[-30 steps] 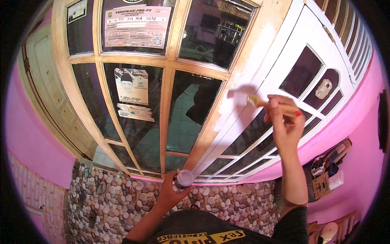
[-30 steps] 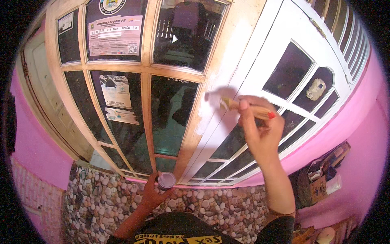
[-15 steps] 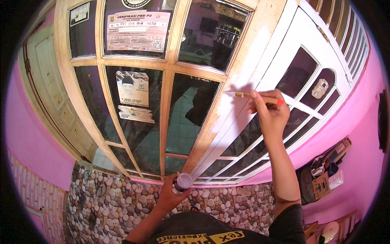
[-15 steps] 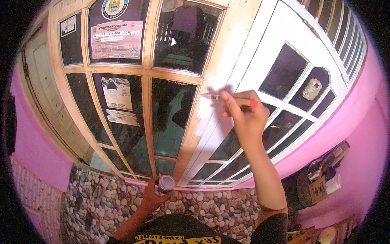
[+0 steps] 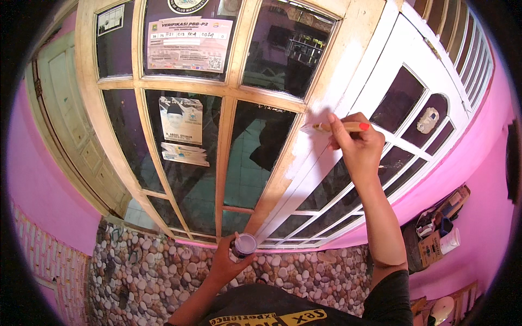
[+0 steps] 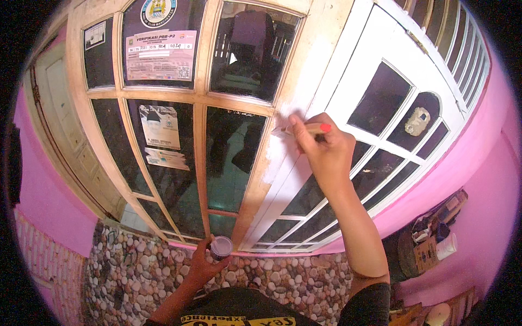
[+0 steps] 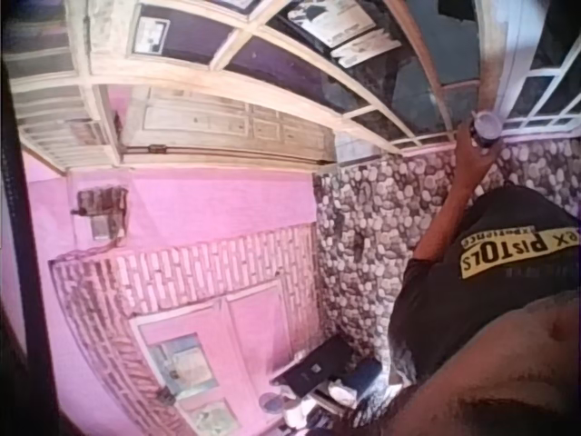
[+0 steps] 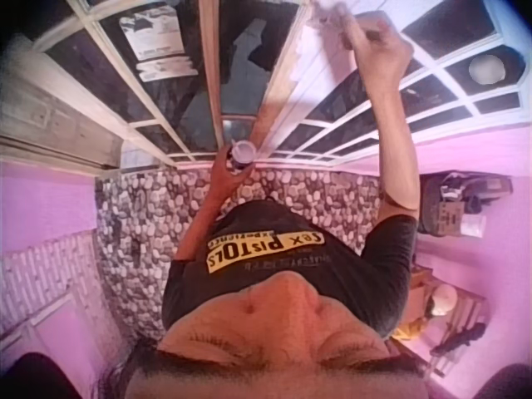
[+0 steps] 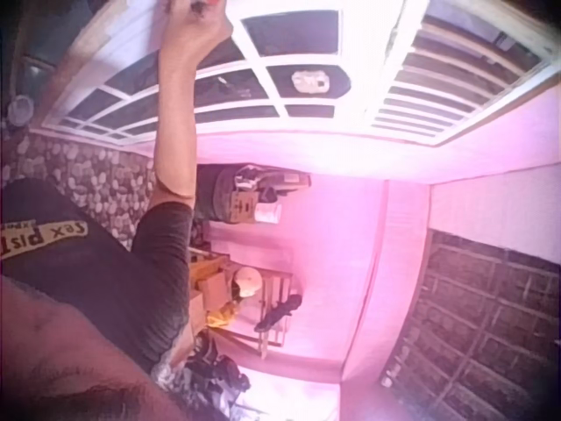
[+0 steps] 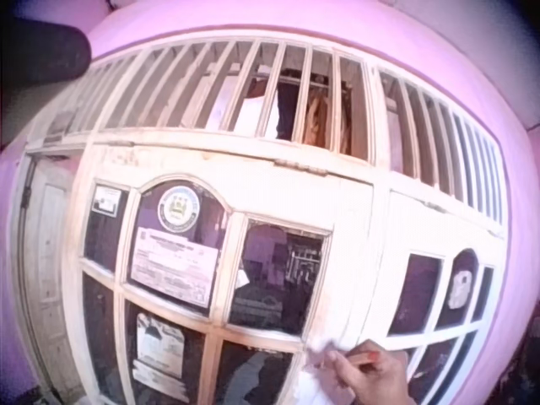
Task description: The person paints a wooden door frame white using a brush and a small container of paint.
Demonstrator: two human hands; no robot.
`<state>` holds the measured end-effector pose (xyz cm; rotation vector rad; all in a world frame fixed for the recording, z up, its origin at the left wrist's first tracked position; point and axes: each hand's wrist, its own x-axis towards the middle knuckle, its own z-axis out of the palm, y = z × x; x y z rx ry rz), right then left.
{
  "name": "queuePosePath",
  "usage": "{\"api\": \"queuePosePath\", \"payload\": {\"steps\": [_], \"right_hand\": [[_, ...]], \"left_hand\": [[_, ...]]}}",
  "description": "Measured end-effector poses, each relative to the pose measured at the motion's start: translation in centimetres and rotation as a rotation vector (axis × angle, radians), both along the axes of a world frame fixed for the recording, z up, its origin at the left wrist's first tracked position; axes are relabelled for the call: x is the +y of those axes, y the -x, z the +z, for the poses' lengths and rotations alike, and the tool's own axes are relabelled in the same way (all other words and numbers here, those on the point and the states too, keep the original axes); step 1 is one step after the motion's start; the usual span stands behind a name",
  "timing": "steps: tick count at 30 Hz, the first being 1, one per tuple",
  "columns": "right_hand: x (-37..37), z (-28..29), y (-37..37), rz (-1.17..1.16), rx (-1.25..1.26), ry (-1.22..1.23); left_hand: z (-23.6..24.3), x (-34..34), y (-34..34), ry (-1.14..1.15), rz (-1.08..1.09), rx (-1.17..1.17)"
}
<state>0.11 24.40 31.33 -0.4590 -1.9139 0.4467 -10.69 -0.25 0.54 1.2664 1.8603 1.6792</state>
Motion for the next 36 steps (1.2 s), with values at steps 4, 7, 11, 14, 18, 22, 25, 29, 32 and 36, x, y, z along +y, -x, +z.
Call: {"api": "queuePosePath", "payload": {"steps": [4,7,11,14,18,22,25,29,32,36], "right_hand": [[1.7,3.3,0.2,0.016,0.249,-0.156],[-0.6,5.6,0.7,0.01,0.387,-0.11],[-1.6,2.9,0.4,0.072,0.186,0.015],[-0.7,0.5,0.5,0.021,-0.013,0.017],[1.9,2.5,0.3,0.047,0.221,-0.174],[-0.8,5.3,0.6,0.034,0.387,-0.135],[-1.4,3.2,0.4,0.061,0.205,0.001],[-0.1,1.3,0.5,0.019,0.193,-0.023],[-0.8,2.6,-1.6,-0.055,0.395,-0.002],[-3.8,-0.4,-3.8,-0.022,0.286,0.143]], "left_hand": [[0.3,0.5,-0.1,-0.026,-0.035,-0.008],[-0.7,0.4,0.3,-0.047,-0.008,0.027],[-1.0,-0.2,0.7,-0.015,0.007,-0.009],[-0.8,0.0,0.4,-0.01,0.015,0.015],[0.0,0.6,0.0,-0.006,-0.037,-0.016],[0.1,-0.2,0.6,0.062,-0.037,-0.007],[0.4,-0.3,0.5,0.065,-0.047,-0.035],[0.8,-0.2,0.3,0.097,-0.063,-0.055],[0.6,0.5,0.1,0.05,-0.057,-0.011],[0.8,0.3,0.3,0.08,-0.02,-0.022]]}}
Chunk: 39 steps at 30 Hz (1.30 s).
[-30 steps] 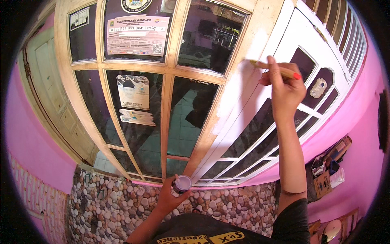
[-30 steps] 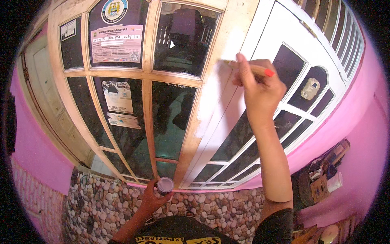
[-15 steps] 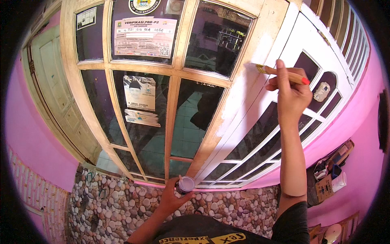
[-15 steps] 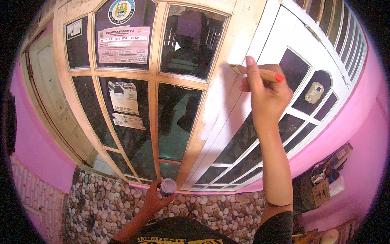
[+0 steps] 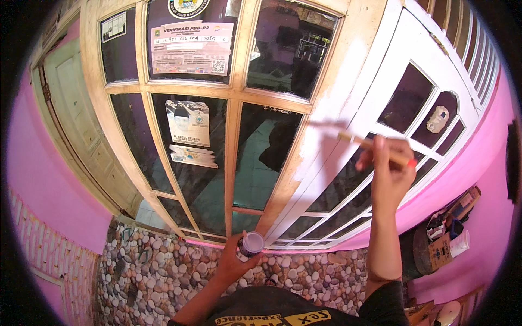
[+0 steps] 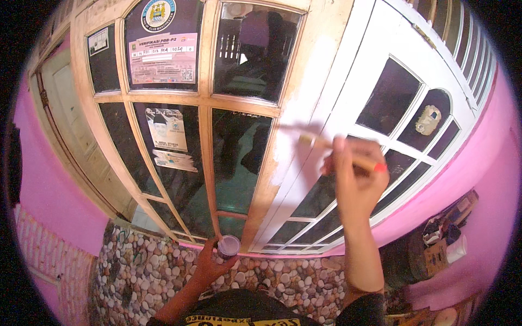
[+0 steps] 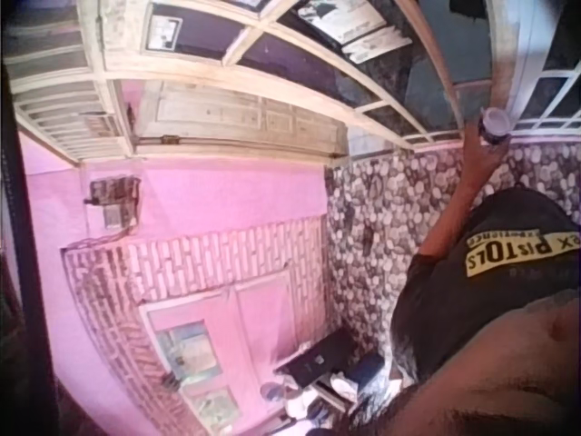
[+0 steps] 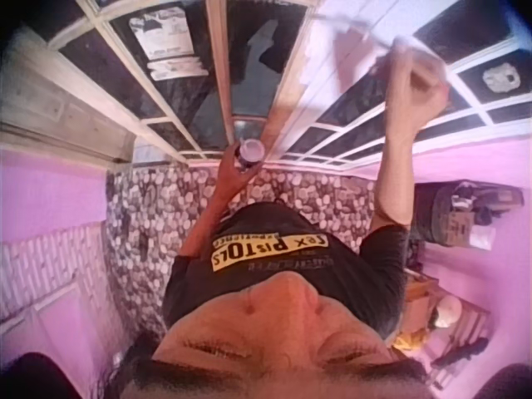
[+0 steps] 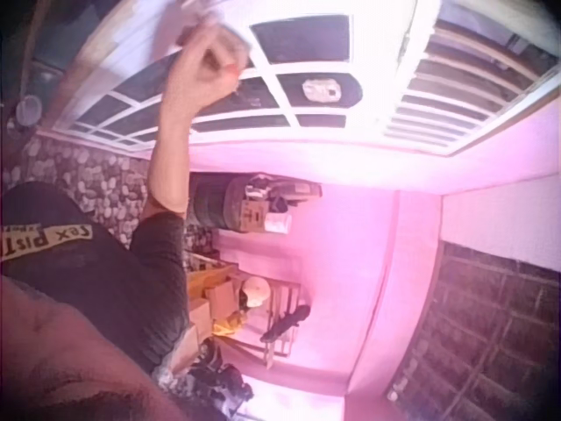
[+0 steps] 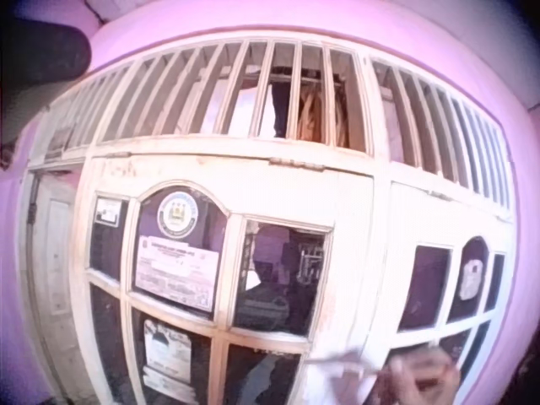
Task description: The person paints a wooden door frame white using a brush and a small container of paint.
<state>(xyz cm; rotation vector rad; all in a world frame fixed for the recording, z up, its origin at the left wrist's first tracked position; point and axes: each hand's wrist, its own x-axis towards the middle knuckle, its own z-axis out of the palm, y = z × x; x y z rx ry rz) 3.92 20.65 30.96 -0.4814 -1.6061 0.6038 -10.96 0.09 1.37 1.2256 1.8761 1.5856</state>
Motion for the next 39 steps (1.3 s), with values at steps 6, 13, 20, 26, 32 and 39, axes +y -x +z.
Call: {"api": "queuePosePath", "payload": {"steps": [6,13,20,26,32,39], "right_hand": [[-2.6,-8.9,-2.7,0.424,-0.116,0.391],[-4.4,-12.7,-3.9,0.414,-0.131,0.602],[-6.2,-12.8,-3.6,0.451,-0.185,0.567],[-6.8,-12.6,-3.6,0.394,-0.357,0.379],[-7.2,-11.7,-1.3,0.358,-0.606,0.116],[-6.9,-12.8,0.9,0.407,-0.75,0.12]], "left_hand": [[0.5,0.7,-0.2,-0.04,0.046,0.015],[1.5,1.9,-0.4,-0.091,0.03,-0.052],[0.5,2.5,0.4,-0.182,0.072,0.132],[1.8,2.9,0.2,-0.23,0.065,0.152],[1.7,2.8,-0.1,-0.21,0.044,0.062],[1.8,2.7,-0.1,-0.227,0.008,0.029]]}}
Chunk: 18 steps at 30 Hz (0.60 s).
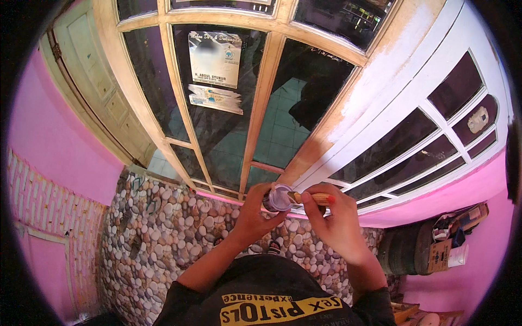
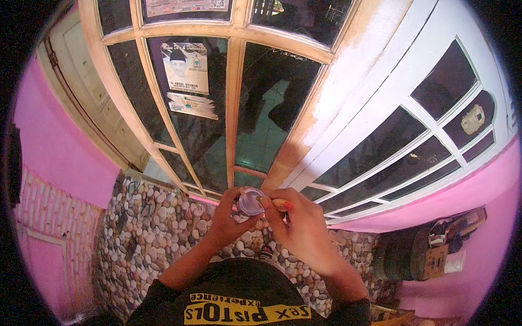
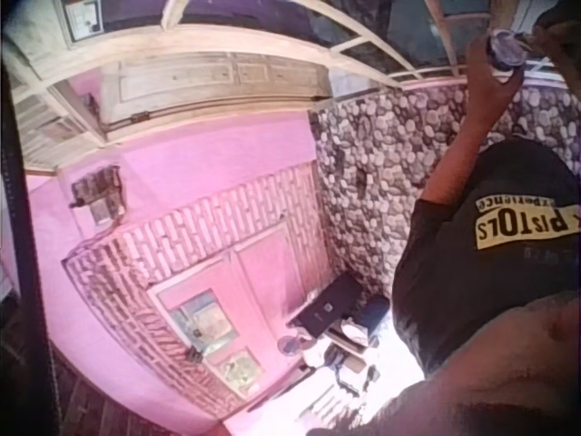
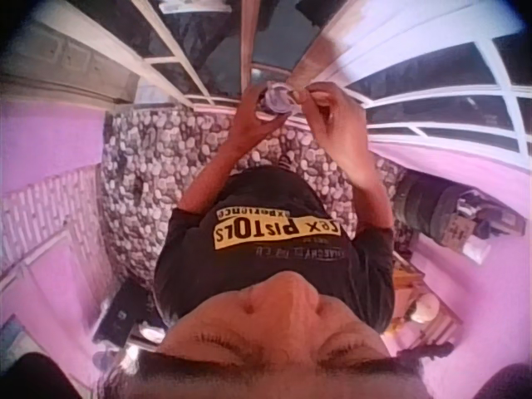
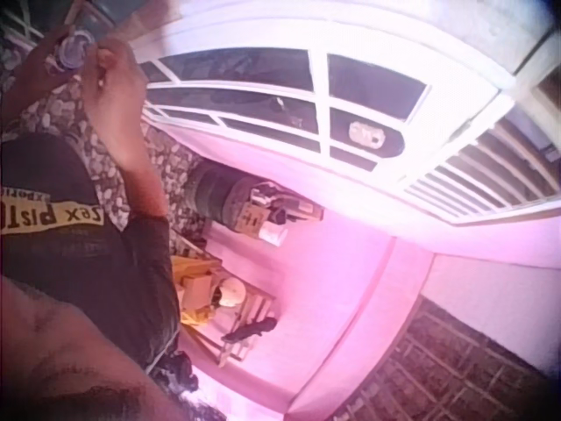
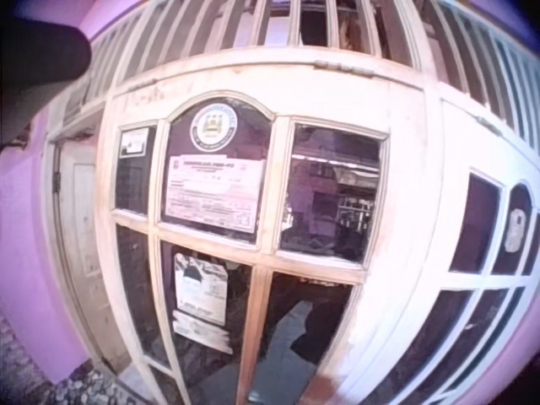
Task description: The person paints a wooden door frame white using a brush and a small container of paint.
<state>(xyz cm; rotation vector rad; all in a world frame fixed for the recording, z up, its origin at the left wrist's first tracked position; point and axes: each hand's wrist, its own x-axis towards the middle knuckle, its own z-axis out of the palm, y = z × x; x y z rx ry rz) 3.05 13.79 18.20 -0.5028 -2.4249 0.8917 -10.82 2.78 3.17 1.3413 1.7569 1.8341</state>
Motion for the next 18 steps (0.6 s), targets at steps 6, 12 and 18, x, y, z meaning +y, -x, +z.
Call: {"api": "queuePosePath", "payload": {"steps": [6,12,18], "right_hand": [[0.0,-0.7,1.1,-0.003,-0.062,-0.032],[0.0,-0.6,1.1,-0.039,-0.065,0.033],[0.6,-1.0,0.9,-0.043,-0.033,0.035]], "left_hand": [[-0.2,-0.1,0.1,0.002,-0.007,-0.023],[-0.3,0.1,0.4,0.005,0.014,0.035],[-0.3,0.6,0.6,-0.004,0.031,0.094]]}}
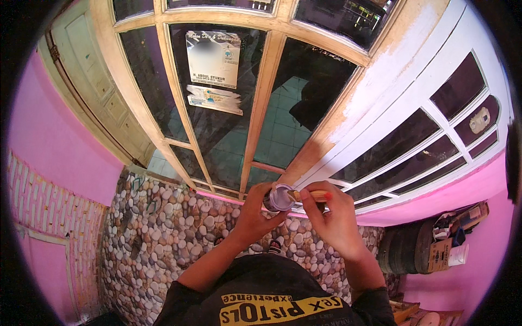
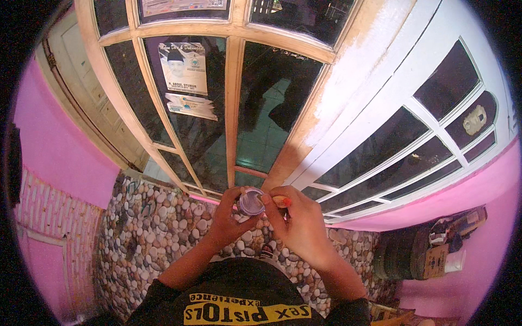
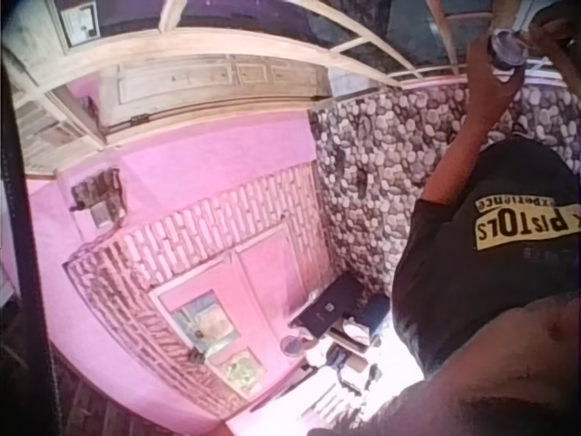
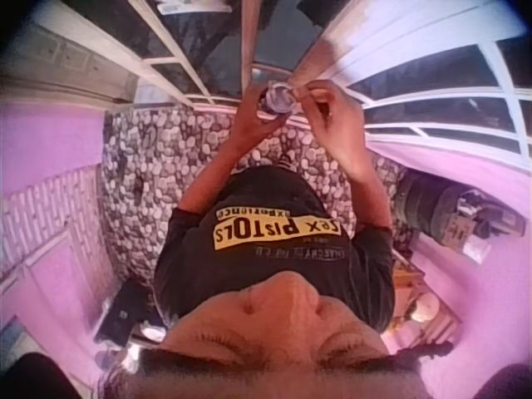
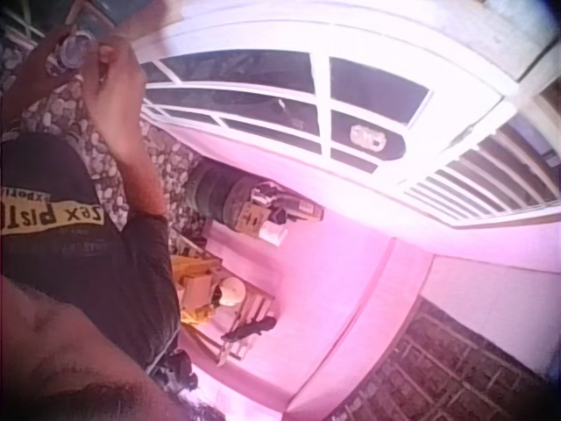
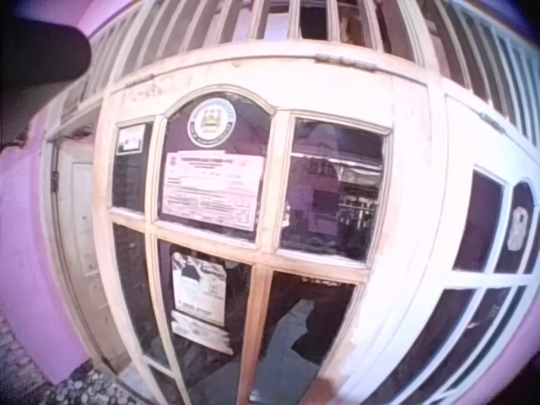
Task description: The person paints a wooden door frame white using a brush and a small container of paint.
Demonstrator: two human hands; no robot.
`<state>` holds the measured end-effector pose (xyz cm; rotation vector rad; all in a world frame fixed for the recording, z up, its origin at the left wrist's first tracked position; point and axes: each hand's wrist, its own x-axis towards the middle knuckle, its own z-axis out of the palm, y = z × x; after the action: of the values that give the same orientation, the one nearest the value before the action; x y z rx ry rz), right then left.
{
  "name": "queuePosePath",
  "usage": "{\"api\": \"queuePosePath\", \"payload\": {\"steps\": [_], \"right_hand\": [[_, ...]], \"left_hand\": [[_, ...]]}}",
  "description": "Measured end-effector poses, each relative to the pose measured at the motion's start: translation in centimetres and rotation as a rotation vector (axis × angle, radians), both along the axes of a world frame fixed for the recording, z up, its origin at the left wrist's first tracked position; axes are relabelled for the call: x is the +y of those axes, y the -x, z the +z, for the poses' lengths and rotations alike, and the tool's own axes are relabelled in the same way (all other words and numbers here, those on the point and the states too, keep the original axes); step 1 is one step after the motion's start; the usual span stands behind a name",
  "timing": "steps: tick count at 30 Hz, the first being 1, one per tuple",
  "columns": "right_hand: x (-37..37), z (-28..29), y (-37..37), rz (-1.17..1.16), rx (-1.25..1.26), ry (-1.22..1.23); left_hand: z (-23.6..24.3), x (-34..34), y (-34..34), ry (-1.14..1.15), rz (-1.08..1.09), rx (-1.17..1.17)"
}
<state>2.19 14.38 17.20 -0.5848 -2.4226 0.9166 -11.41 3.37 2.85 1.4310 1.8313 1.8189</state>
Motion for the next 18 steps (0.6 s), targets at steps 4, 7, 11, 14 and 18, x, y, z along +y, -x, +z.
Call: {"api": "queuePosePath", "payload": {"steps": [4,7,11,14,18], "right_hand": [[0.5,-0.9,-0.3,-0.001,0.137,-0.036],[1.3,-1.2,-1.1,-0.06,0.215,-0.04],[1.9,-2.2,-1.9,-0.191,0.271,0.334],[2.8,-3.1,-2.8,-0.276,0.379,0.562],[3.8,-4.5,-3.9,-0.317,0.451,0.697]], "left_hand": [[0.1,0.4,0.0,-0.001,-0.005,0.016],[0.0,0.7,0.0,-0.017,0.0,0.028],[-0.1,0.9,0.1,-0.012,-0.009,0.022],[0.1,1.3,-0.2,0.024,-0.04,-0.112],[-0.2,2.2,-0.2,0.028,-0.04,-0.106]]}}
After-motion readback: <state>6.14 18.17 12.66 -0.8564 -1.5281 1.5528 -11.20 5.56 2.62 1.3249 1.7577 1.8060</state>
